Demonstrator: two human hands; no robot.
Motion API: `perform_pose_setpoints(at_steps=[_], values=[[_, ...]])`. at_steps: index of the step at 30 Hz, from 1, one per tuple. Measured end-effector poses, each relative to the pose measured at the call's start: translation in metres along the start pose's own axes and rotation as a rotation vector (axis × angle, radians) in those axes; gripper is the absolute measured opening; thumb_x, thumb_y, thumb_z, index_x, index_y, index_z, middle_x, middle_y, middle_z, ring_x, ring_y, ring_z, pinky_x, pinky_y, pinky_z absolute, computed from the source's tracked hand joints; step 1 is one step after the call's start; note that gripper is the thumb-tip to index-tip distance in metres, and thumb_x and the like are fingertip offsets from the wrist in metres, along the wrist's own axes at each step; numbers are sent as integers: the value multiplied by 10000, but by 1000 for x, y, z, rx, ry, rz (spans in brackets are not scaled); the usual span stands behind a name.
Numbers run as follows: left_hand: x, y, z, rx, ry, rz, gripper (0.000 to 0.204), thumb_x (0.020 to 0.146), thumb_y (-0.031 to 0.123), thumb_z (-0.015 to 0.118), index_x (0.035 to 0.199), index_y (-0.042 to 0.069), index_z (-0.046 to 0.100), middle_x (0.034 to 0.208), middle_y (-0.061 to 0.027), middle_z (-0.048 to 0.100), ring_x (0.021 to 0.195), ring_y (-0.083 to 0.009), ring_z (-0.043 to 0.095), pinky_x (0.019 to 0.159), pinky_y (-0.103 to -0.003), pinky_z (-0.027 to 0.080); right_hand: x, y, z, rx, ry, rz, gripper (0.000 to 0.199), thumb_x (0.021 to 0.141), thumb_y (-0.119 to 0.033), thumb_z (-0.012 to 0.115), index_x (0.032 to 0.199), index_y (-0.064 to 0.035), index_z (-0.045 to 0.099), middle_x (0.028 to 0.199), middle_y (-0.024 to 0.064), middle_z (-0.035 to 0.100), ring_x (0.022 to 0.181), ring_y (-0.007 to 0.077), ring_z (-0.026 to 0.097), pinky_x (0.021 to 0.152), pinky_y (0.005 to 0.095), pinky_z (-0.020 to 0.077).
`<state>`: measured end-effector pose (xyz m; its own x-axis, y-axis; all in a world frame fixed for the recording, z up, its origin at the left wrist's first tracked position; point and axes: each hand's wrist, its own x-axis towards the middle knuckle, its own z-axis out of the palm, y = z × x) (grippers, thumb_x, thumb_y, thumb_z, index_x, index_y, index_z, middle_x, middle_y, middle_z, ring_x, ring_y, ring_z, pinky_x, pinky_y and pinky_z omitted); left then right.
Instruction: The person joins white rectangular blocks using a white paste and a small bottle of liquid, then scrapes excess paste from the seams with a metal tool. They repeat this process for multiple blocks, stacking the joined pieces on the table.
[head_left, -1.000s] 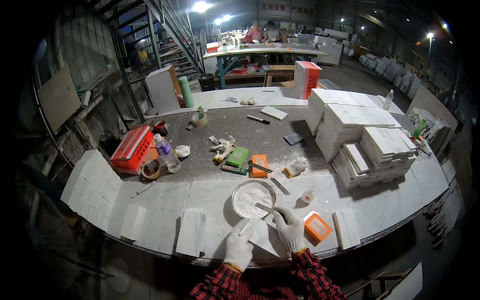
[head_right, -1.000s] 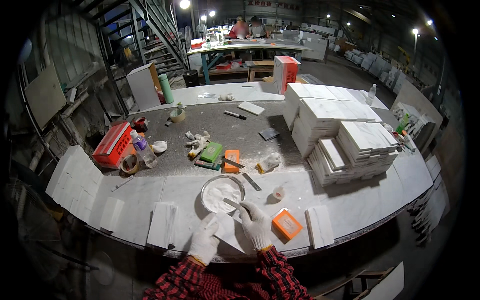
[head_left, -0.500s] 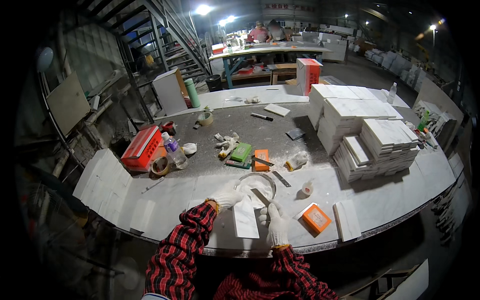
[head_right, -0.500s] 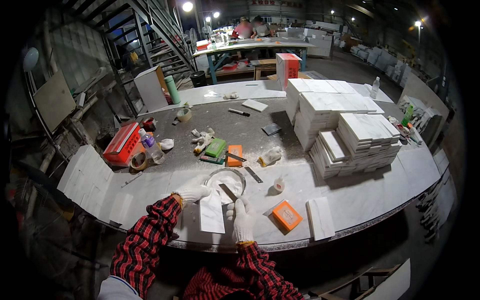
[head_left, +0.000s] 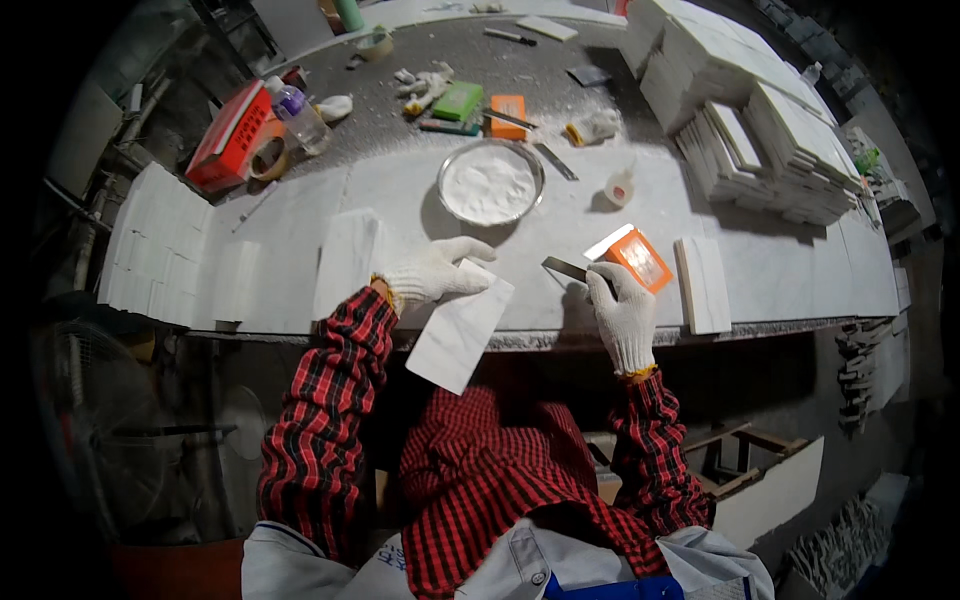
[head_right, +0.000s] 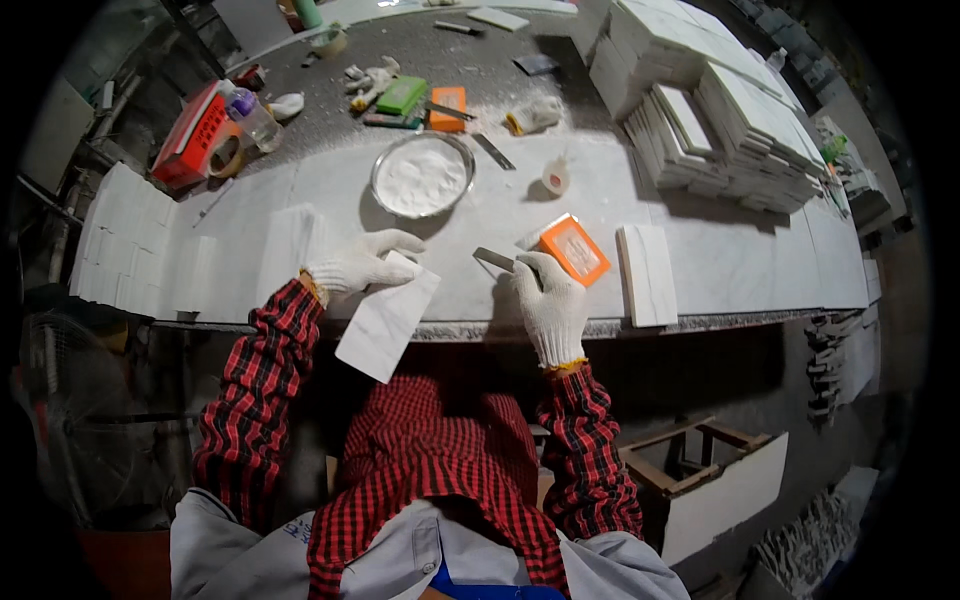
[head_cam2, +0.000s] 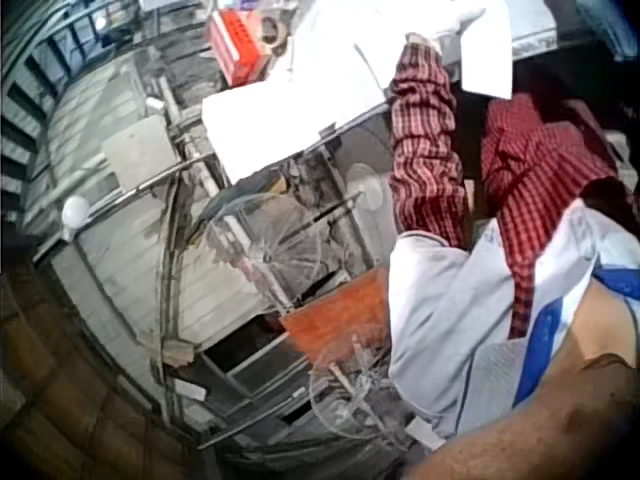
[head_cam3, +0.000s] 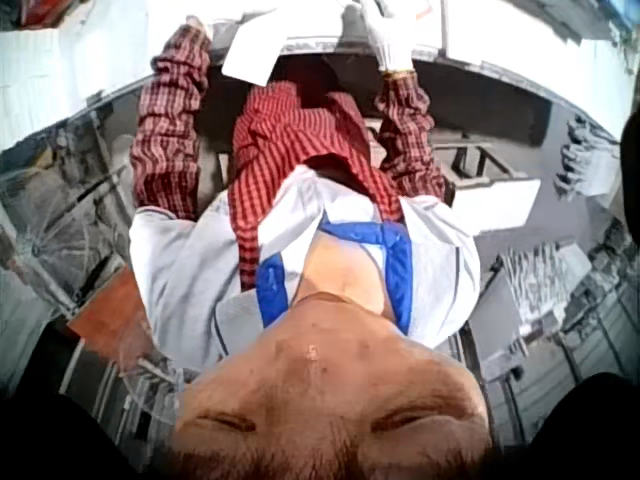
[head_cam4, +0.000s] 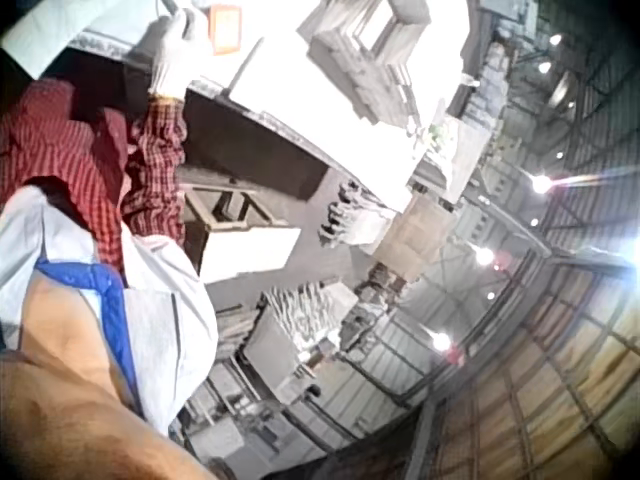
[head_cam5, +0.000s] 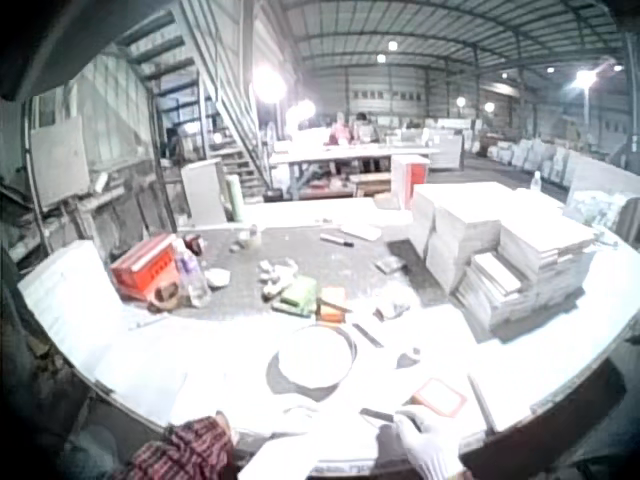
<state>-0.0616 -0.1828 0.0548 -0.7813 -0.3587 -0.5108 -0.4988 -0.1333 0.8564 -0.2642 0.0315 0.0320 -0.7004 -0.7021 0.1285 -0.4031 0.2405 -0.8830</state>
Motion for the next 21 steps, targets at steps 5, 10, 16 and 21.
perform_pose_setpoints(at_steps=[5, 10, 16, 21], values=[[10, 14, 9, 167, -51, 26, 537, 877, 85, 735, 1365, -10, 531, 1134, -105, 662, 1006, -134, 654, 878, -270, 546, -5, 9, -21, -294, -70, -89, 211, 919, -298, 680, 981, -105, 738, 832, 148, 711, 795, 346, 695, 689, 394, 536], [-4, 18, 28, 324, 194, 235, 429, 874, 147, 753, 1257, 8, 618, 1089, -93, 677, 1017, -147, 654, 896, -286, 535, 9, 8, -29, -176, -181, 9, 208, 920, -251, 692, 976, -55, 731, 797, 143, 709, 733, 291, 699, 687, 376, 532], [2, -23, 47, 563, 451, 701, 355, 887, 107, 727, 1222, 14, 654, 1219, -126, 632, 1121, -264, 634, 968, -345, 514, 22, 11, -23, -59, -290, -97, 226, 927, -207, 684, 1005, 5, 706, 875, 146, 702, 842, 244, 683, 791, 339, 519], [-5, -20, 65, 544, 486, 695, 305, 913, 36, 669, 1217, 15, 651, 1238, -136, 615, 1117, -295, 636, 974, -349, 516, 35, 1, -14, -35, -482, -135, 228, 931, -210, 670, 1014, -2, 706, 871, 141, 705, 807, 251, 684, 765, 346, 525]])
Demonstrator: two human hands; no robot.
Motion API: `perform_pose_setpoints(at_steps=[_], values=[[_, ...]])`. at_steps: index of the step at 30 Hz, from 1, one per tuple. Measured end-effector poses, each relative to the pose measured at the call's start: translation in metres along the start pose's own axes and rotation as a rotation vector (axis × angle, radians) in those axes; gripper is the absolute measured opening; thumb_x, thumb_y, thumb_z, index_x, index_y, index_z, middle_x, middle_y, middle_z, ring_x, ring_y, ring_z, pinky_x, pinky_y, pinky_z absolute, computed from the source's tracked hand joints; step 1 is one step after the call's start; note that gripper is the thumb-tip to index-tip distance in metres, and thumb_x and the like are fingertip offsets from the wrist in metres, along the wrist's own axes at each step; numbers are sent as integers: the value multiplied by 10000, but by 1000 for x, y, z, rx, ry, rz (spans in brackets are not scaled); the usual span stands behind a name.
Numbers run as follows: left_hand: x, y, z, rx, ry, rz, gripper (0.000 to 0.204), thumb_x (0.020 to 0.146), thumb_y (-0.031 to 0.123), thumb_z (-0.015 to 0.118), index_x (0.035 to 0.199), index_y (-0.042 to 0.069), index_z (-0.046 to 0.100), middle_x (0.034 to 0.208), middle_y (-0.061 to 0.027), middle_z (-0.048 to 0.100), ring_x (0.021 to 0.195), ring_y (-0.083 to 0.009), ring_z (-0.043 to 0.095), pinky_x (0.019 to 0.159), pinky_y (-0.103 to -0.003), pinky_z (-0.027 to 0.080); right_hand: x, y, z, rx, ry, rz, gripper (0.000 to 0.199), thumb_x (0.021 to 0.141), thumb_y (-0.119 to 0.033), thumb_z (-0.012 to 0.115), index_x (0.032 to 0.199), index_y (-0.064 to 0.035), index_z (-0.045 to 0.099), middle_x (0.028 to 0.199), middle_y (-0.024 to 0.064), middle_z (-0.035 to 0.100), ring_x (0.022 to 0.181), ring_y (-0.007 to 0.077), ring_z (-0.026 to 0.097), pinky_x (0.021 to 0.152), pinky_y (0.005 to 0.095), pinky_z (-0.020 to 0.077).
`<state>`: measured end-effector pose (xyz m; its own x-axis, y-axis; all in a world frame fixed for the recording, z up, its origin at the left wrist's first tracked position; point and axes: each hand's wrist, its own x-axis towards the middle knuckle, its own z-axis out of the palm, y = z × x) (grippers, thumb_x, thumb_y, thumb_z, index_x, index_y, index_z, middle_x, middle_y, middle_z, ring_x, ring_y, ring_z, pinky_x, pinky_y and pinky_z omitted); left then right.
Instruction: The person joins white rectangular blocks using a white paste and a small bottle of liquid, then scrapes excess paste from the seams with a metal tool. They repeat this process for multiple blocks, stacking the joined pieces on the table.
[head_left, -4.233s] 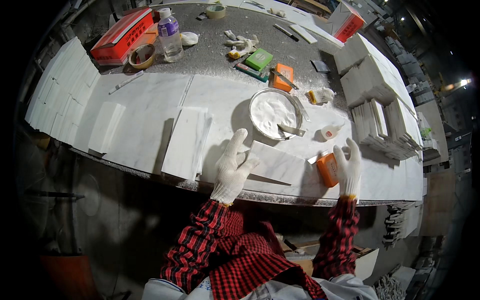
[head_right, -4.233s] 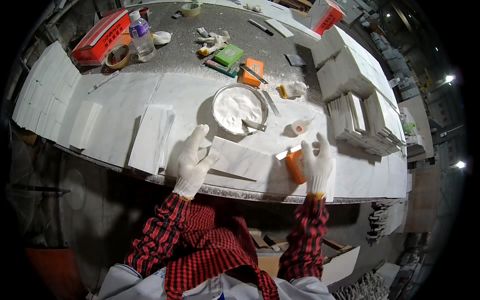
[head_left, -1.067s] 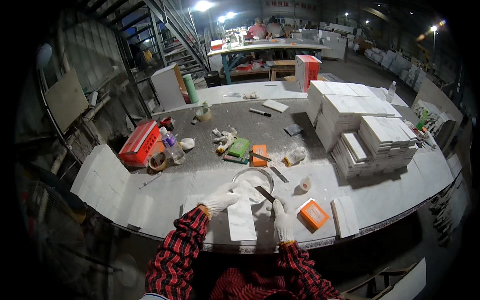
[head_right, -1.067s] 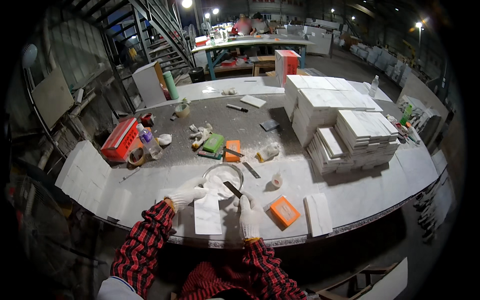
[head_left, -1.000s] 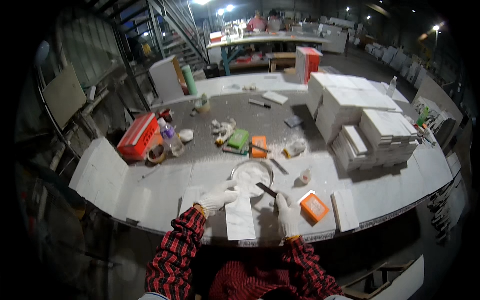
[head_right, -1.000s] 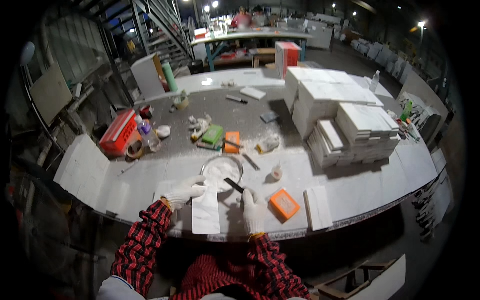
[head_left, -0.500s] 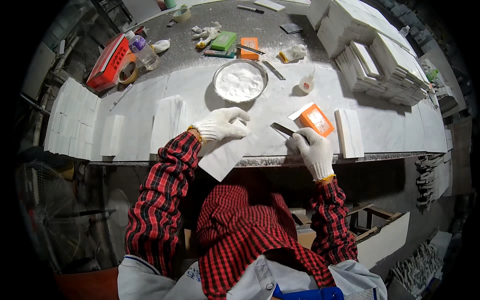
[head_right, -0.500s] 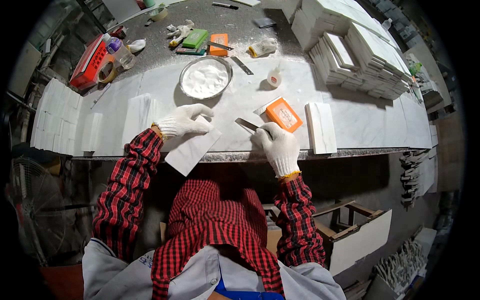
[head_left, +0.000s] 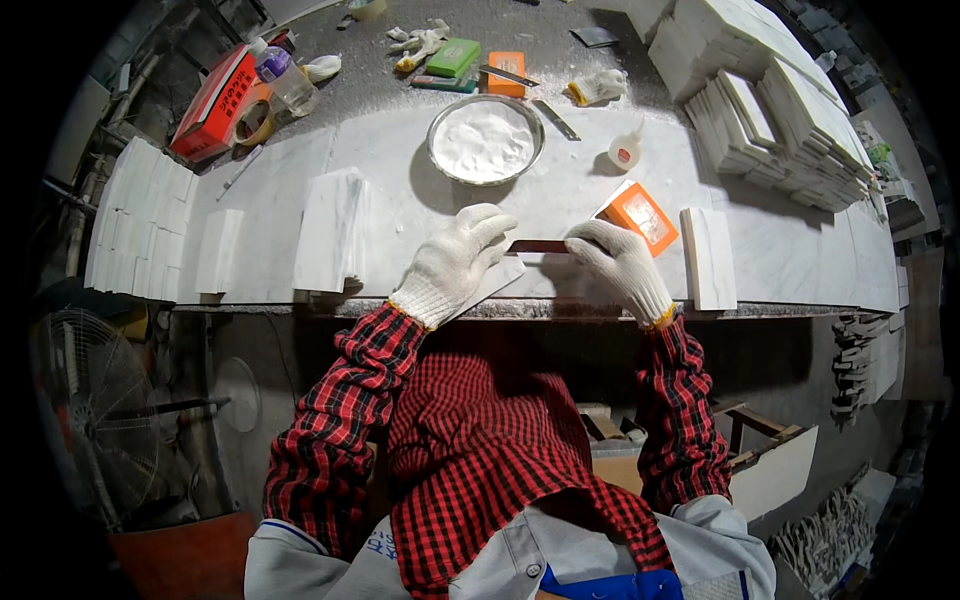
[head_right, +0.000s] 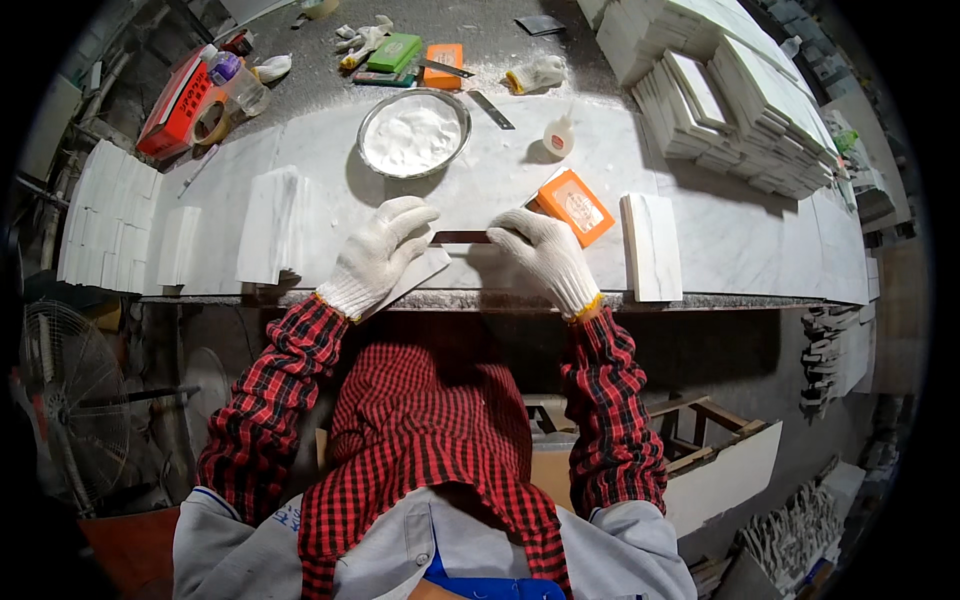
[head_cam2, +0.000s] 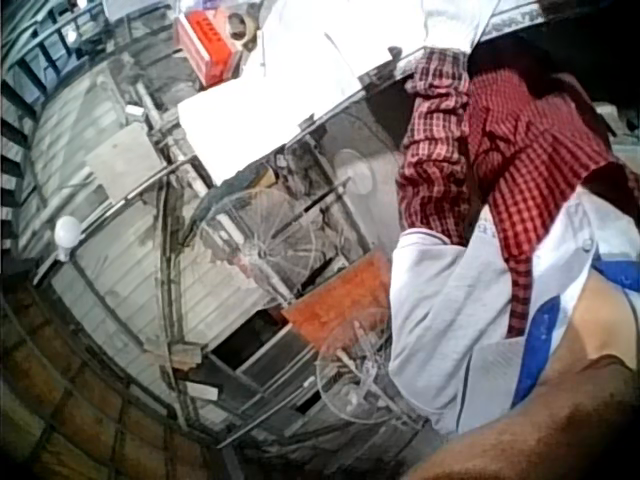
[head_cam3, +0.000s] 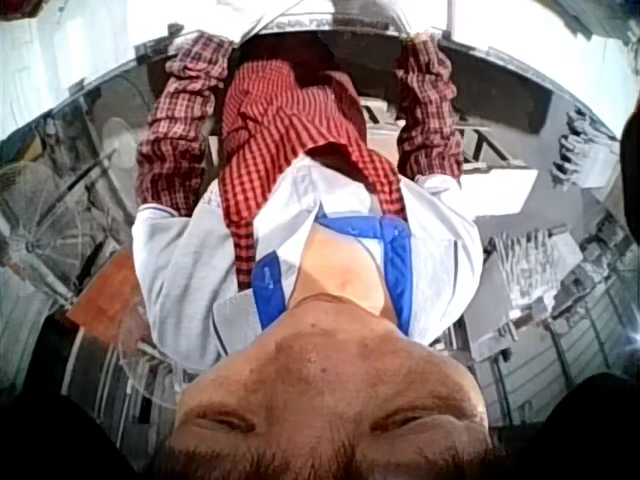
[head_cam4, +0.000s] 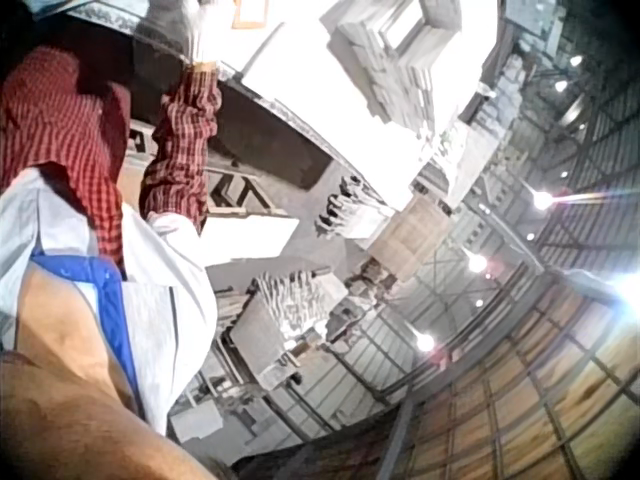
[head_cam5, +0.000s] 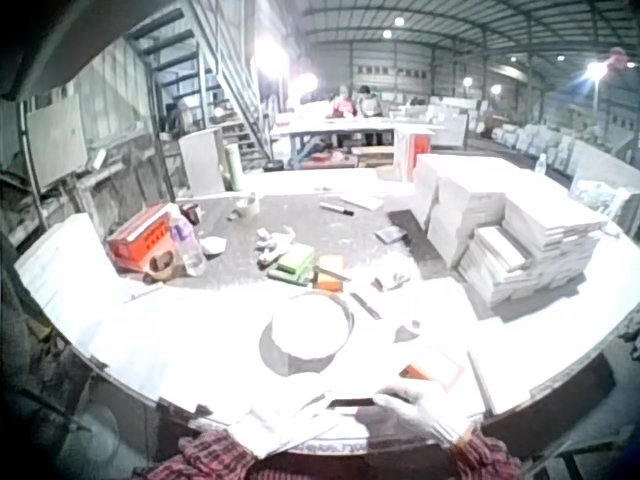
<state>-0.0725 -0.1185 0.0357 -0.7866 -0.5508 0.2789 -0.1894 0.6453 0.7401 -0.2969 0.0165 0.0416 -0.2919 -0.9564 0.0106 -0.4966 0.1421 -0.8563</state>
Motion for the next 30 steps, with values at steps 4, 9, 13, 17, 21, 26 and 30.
perform_pose_setpoints(at_steps=[4, 9, 13, 17, 21, 26, 30], values=[[-5, -9, 3, 6, 22, 16, 310, 920, 31, 659, 1229, 21, 651, 1244, -147, 630, 1144, -313, 633, 978, -356, 515, 13, -2, 1, -58, -100, -34, 209, 927, -195, 665, 1021, -13, 708, 885, 133, 716, 789, 269, 686, 751, 351, 531], [-7, -18, -4, 157, -29, 217, 336, 919, 57, 672, 1253, 18, 653, 1282, -182, 638, 1250, -371, 588, 1050, -396, 483, 25, 4, 6, -114, -163, -130, 202, 907, -180, 687, 1066, -63, 728, 924, 120, 736, 827, 289, 702, 766, 356, 545], [-14, -1, -18, 235, -132, 174, 500, 864, 148, 755, 1317, 2, 605, 1364, -195, 586, 1320, -394, 531, 1100, -418, 451, 24, 1, 9, -165, -182, -176, 225, 894, -164, 698, 1104, -100, 743, 957, 118, 746, 862, 286, 717, 776, 354, 554], [-22, -5, -17, 210, -185, 128, 664, 798, 182, 810, 1379, -6, 548, 1429, -198, 533, 1359, -390, 494, 1119, -425, 440, 24, 3, 12, -197, -195, -189, 234, 887, -160, 704, 1113, -114, 750, 971, 113, 748, 853, 287, 720, 762, 350, 557], [-25, -12, -11, 202, -165, 163, 679, 776, 146, 808, 1385, -3, 548, 1444, -201, 527, 1372, -384, 486, 1123, -428, 440, 16, 4, 19, -279, -131, -236, 224, 891, -172, 709, 1104, -124, 758, 955, 115, 745, 828, 292, 719, 733, 356, 557], [-27, -14, -8, 210, -153, 176, 634, 783, 110, 792, 1369, 2, 575, 1447, -194, 537, 1381, -394, 477, 1116, -424, 450, -7, -5, 31, -256, -41, -106, 197, 906, -160, 700, 1091, -131, 762, 936, 113, 741, 816, 301, 715, 714, 362, 557], [-29, -15, -6, 199, -152, 164, 624, 783, 105, 791, 1363, 2, 583, 1442, -191, 544, 1389, -403, 466, 1113, -433, 454, -19, -16, 41, -278, 33, -82, 203, 899, -121, 700, 1092, -129, 759, 932, 108, 741, 792, 295, 714, 684, 365, 559]])
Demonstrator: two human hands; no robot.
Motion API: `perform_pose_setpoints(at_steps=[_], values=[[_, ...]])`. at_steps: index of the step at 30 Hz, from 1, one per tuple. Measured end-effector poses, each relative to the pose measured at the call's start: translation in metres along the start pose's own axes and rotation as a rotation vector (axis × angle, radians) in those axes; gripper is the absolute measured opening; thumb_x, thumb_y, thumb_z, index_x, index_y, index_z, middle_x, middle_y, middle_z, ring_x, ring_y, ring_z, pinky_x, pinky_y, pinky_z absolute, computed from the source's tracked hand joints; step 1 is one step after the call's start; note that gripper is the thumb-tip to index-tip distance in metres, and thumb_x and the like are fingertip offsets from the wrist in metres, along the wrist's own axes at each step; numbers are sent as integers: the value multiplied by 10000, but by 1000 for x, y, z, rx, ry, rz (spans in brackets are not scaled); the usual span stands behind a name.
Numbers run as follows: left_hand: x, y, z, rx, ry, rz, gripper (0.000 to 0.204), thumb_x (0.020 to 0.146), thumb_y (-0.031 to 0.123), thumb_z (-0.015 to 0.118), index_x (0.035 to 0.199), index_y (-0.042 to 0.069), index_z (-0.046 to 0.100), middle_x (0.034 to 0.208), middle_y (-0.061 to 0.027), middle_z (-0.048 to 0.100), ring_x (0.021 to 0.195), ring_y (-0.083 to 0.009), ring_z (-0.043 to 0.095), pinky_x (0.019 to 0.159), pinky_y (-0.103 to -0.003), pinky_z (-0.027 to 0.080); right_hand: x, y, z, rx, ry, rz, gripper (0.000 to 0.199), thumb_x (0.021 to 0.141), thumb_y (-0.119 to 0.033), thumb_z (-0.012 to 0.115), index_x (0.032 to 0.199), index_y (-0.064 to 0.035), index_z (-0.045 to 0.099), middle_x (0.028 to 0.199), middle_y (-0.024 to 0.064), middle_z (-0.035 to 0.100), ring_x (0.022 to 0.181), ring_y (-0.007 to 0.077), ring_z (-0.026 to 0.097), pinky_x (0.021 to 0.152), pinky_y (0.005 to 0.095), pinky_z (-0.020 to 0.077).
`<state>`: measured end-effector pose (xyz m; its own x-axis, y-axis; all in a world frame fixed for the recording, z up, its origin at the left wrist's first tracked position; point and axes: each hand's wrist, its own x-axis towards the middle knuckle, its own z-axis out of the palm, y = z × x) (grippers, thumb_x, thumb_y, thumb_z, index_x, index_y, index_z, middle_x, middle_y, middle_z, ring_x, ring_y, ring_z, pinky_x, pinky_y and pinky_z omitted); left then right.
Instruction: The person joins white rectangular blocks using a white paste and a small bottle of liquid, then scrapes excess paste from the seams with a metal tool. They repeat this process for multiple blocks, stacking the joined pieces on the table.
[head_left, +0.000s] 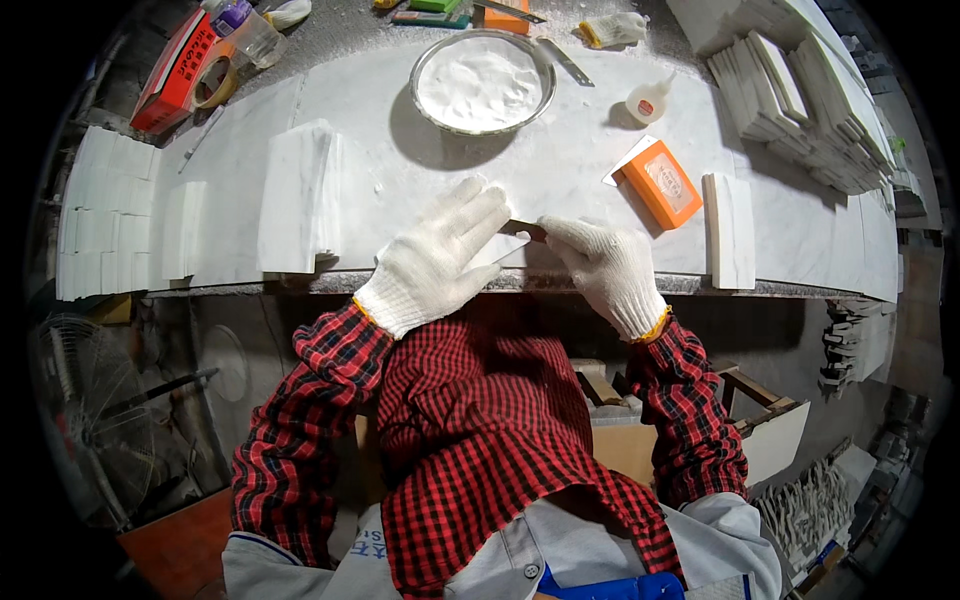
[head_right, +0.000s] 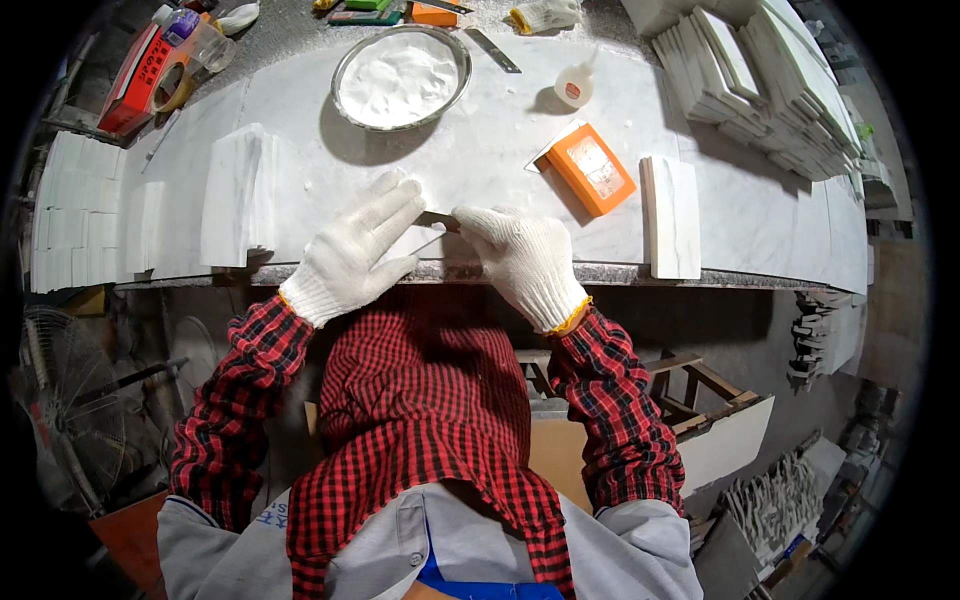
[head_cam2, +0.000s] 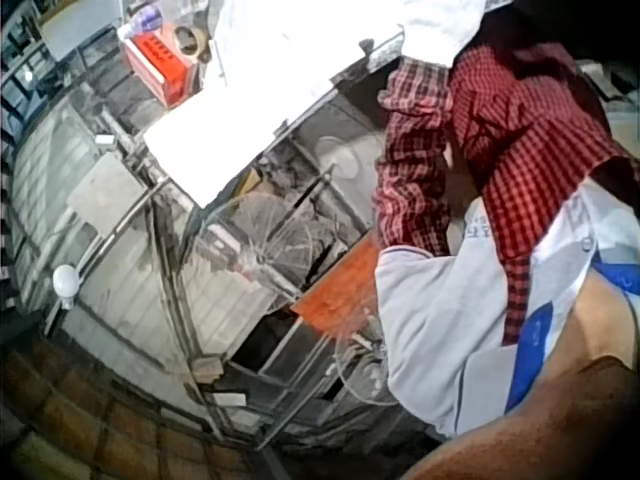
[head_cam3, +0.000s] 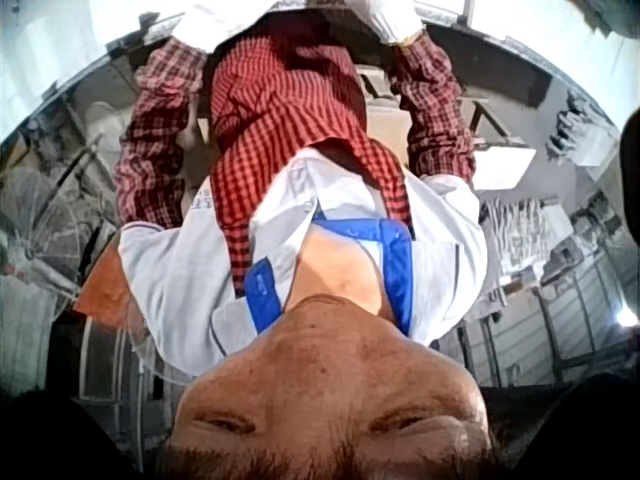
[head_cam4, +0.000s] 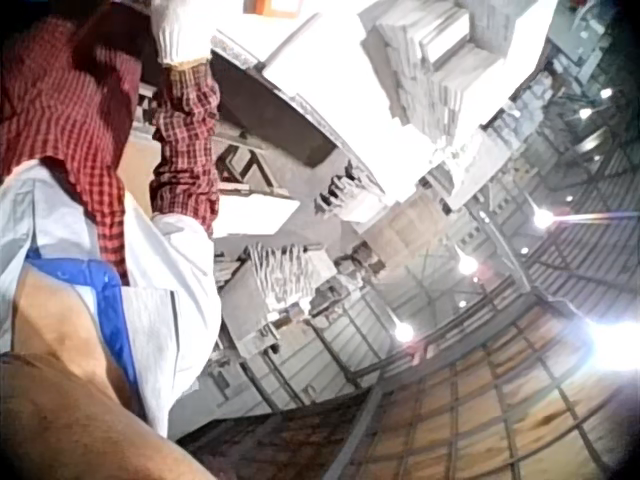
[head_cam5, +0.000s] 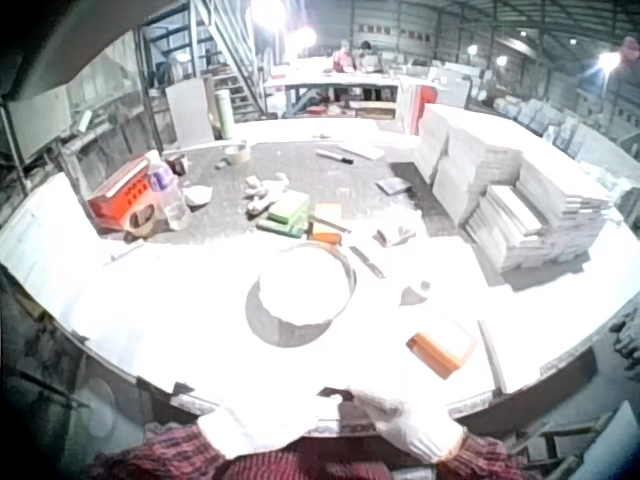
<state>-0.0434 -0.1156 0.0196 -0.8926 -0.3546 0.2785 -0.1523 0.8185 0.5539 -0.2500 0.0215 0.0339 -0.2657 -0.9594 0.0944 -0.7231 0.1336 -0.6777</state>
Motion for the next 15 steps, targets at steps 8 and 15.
perform_pose_setpoints(at_steps=[8, 15], values=[[3, -2, -3, 67, 6, 73, 558, 835, 233, 769, 1323, 26, 595, 1398, -174, 564, 1345, -380, 504, 1076, -428, 472, -26, -20, 21, 39, 159, 82, 203, 884, -123, 711, 1081, -89, 747, 868, 173, 716, 755, 325, 709, 647, 359, 548], [-6, 33, -18, -53, 143, -140, 552, 901, 208, 704, 1385, -8, 550, 1411, -229, 551, 1330, -394, 509, 1122, -436, 399, -74, -54, 31, 602, 110, 423, 253, 912, -64, 697, 1149, 25, 715, 979, 136, 768, 822, 127, 716, 742, 267, 560]])
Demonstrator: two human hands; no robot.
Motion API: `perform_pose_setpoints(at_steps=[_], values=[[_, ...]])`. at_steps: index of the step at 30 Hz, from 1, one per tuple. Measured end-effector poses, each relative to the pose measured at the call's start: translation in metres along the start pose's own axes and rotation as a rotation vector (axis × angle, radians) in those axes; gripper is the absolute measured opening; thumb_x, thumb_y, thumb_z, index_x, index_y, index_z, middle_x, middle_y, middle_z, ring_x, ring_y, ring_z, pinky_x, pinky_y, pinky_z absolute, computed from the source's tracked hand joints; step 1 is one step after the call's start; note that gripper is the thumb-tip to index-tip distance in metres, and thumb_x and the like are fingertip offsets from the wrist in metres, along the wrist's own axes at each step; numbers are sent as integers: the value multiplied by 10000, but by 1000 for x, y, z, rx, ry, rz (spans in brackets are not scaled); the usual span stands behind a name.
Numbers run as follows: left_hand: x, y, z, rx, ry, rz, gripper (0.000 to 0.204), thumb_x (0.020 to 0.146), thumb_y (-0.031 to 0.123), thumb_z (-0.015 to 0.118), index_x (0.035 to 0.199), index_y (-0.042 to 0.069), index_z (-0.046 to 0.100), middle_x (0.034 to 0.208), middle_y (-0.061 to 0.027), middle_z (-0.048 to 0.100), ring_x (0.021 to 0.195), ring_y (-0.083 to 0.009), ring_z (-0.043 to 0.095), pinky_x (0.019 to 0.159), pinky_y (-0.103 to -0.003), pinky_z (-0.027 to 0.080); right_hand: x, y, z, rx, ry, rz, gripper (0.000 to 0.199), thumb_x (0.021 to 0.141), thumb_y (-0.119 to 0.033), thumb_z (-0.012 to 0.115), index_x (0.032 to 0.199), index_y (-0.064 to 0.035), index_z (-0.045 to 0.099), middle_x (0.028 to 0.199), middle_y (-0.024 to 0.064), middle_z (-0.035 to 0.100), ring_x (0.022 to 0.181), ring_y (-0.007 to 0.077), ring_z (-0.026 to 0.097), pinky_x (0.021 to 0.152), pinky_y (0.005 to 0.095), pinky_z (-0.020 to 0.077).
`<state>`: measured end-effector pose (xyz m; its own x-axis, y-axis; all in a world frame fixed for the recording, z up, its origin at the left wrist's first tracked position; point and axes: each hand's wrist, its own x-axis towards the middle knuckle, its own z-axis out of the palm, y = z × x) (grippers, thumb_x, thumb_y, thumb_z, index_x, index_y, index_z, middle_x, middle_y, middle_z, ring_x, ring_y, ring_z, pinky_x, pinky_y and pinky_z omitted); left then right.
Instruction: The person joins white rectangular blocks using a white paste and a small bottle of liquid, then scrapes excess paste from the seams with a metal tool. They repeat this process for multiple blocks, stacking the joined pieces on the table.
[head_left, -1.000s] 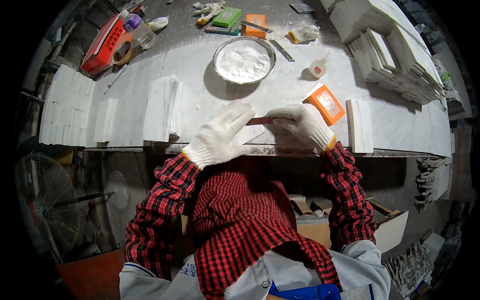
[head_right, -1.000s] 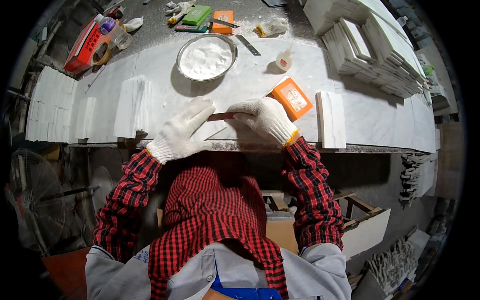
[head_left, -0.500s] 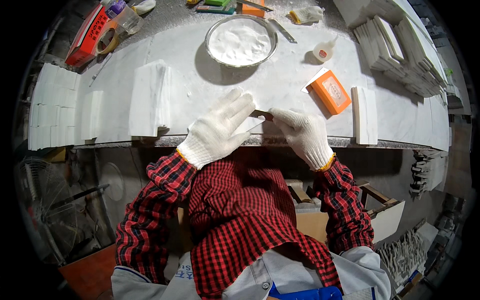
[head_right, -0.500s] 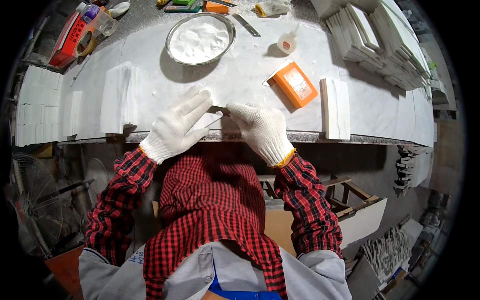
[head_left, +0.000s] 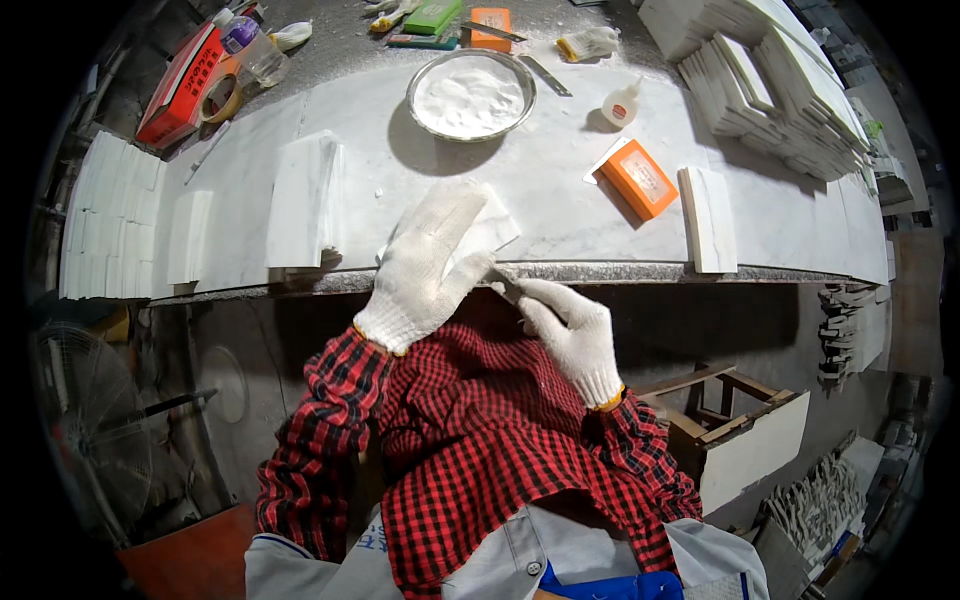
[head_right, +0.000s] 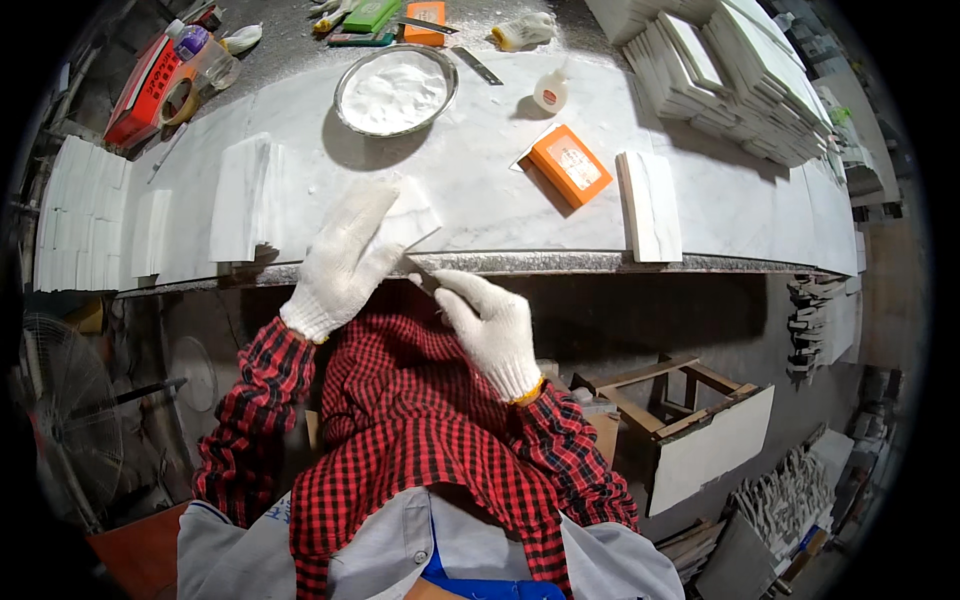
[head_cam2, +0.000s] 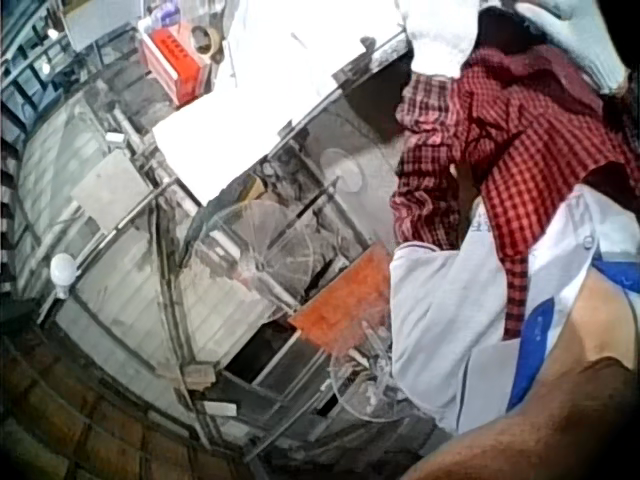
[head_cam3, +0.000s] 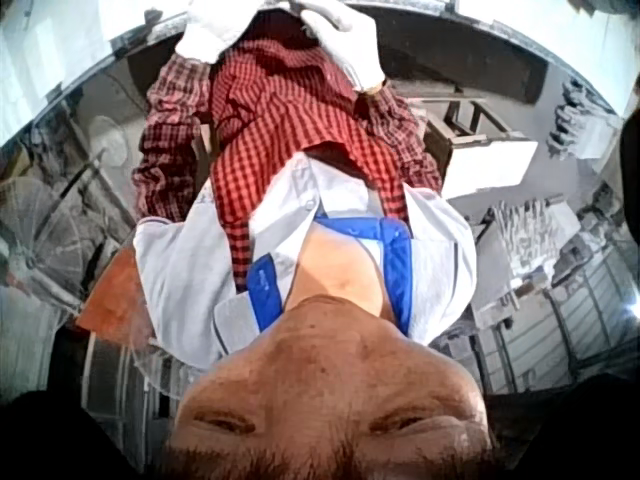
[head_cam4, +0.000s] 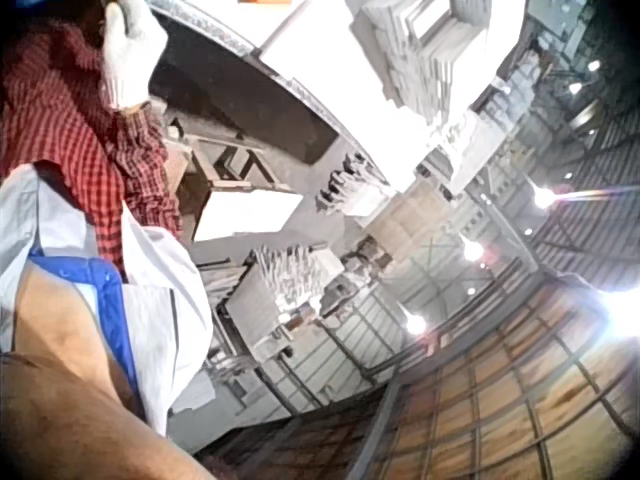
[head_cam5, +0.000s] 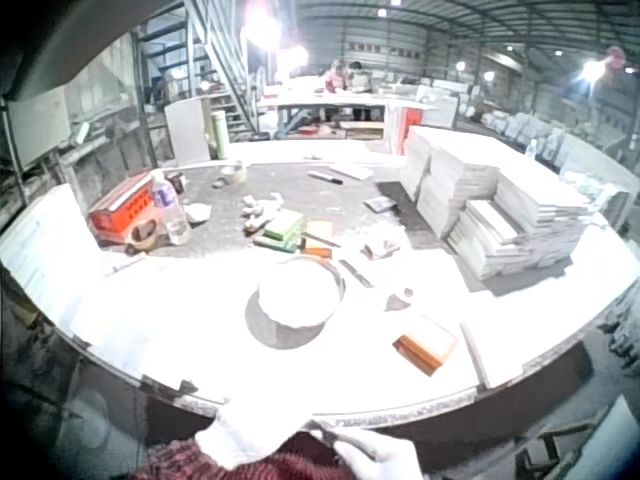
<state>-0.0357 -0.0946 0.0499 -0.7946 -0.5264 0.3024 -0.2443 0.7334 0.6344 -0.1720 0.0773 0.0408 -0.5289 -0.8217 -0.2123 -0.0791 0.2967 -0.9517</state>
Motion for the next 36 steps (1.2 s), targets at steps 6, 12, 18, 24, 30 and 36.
perform_pose_setpoints(at_steps=[6, 12, 18, 24, 30, 36], values=[[-36, 13, 23, 125, 83, -79, 668, 861, 290, 759, 1422, 11, 527, 1524, -205, 421, 1445, -437, 320, 1171, -525, 278, -10, -5, -1, 168, 13, 78, 230, 951, -81, 658, 1151, 17, 715, 864, 49, 731, 697, 60, 639, 621, 217, 506], [-45, 7, 14, 364, -64, -84, 876, 725, 380, 857, 1469, 90, 494, 1579, -172, 335, 1471, -440, 249, 1185, -545, 248, 15, 11, -47, -41, 286, -18, 219, 971, -119, 642, 1133, 10, 711, 774, 32, 684, 660, 57, 598, 580, 218, 475], [-30, -21, 8, 352, -155, -89, 833, 711, 346, 871, 1431, 104, 529, 1520, -147, 448, 1347, -360, 469, 1085, -445, 439, 44, 1, -56, -317, 143, -274, 212, 927, -90, 673, 1110, 8, 715, 850, 127, 730, 695, 148, 671, 630, 275, 512], [-28, -25, 8, 283, -57, -39, 843, 698, 323, 881, 1409, 36, 530, 1404, -194, 553, 1281, -381, 529, 1080, -454, 440, 94, 6, -41, -481, -87, -402, 253, 925, -177, 680, 1150, -75, 735, 908, 147, 741, 779, 257, 718, 703, 340, 547], [-18, -28, -9, 217, -174, -43, 771, 744, 275, 851, 1393, 13, 528, 1383, -211, 564, 1271, -391, 535, 1065, -437, 455, 93, 3, -39, -498, -213, -263, 264, 925, -184, 673, 1167, -109, 748, 957, 148, 755, 799, 274, 729, 741, 348, 558], [-10, -30, -18, 219, -180, 28, 709, 760, 215, 832, 1366, -1, 536, 1365, -219, 573, 1247, -396, 552, 1044, -434, 470, 81, -14, -47, -218, -177, -98, 259, 930, -128, 694, 1148, 4, 735, 949, 125, 775, 769, 111, 679, 717, 272, 539]])
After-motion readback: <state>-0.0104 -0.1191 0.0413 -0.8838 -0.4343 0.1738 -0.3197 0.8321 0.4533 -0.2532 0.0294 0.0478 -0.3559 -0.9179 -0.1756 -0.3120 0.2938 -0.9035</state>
